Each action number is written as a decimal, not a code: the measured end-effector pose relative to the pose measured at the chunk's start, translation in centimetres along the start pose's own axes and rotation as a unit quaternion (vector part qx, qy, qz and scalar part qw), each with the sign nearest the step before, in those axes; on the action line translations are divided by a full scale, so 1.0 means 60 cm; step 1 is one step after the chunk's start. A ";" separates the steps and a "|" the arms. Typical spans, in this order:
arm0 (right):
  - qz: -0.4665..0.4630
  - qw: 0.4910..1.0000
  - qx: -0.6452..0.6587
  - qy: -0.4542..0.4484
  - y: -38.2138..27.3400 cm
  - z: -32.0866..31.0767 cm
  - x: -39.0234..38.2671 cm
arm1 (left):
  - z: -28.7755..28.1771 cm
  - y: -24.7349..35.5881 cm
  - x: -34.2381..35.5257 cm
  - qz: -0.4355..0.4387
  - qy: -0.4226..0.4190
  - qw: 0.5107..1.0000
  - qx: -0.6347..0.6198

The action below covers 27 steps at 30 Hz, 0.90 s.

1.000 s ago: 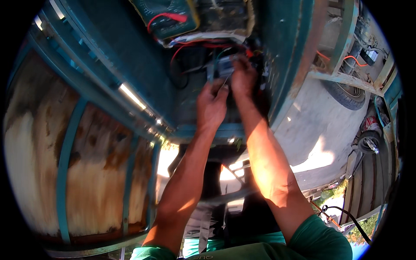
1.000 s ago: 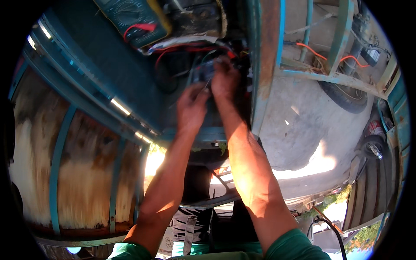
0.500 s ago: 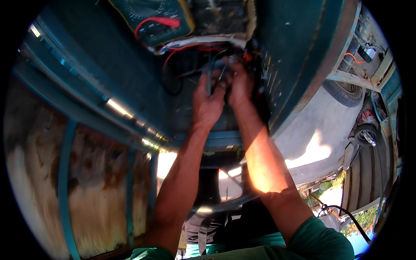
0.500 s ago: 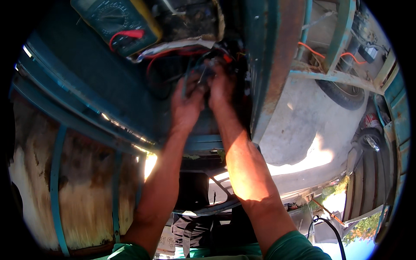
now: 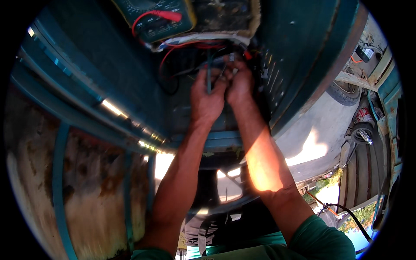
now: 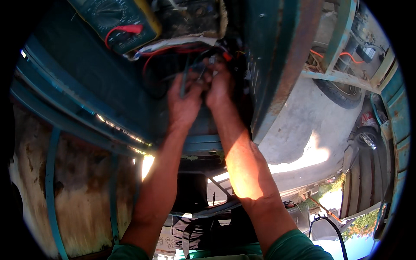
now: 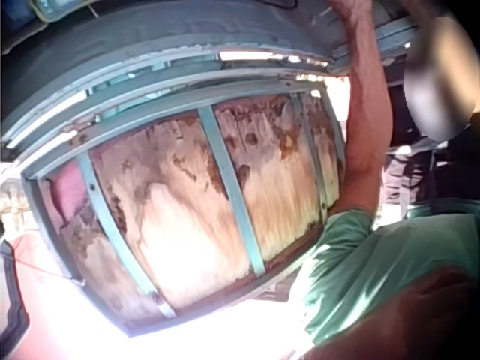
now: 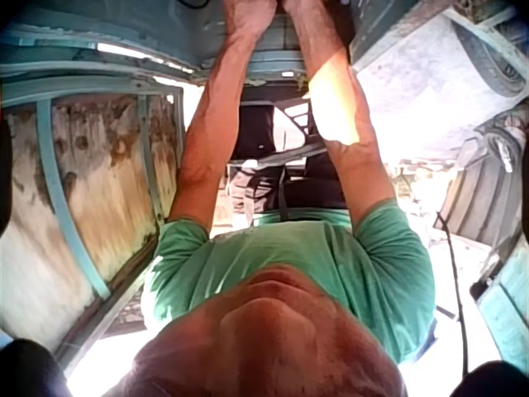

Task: The person works on the electrical system of a teal three-wheeled vehicle, stripping wire ends and connecting them to a battery and control box. They use pliers and a multimeter to test connections and secure wires within the vehicle's under-seat compartment.

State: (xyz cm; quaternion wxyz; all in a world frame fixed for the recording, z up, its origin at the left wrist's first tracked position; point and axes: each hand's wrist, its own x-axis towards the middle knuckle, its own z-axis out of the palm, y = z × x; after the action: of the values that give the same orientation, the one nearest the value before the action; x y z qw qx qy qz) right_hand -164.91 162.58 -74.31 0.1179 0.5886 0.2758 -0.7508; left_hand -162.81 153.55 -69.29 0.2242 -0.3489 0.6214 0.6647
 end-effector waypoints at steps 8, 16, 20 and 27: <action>-0.004 0.998 -0.035 0.051 -0.001 0.017 -0.011 | 0.000 -0.003 0.005 -0.009 0.001 1.000 -0.011; -0.004 0.996 -0.049 0.069 0.002 0.017 -0.011 | 0.000 0.000 0.006 -0.013 0.001 1.000 0.006; -0.011 0.997 -0.058 0.059 0.001 0.015 -0.007 | 0.003 0.009 0.003 -0.029 0.004 1.000 0.000; -0.020 0.995 -0.056 0.075 0.000 0.022 -0.011 | 0.004 0.001 -0.001 -0.021 -0.006 1.000 0.005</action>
State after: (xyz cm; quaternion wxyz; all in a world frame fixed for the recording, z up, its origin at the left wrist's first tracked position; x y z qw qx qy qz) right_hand -165.81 161.72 -73.47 0.1147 0.6303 0.3376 -0.6897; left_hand -162.89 153.81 -69.21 0.2437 -0.3572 0.6159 0.6585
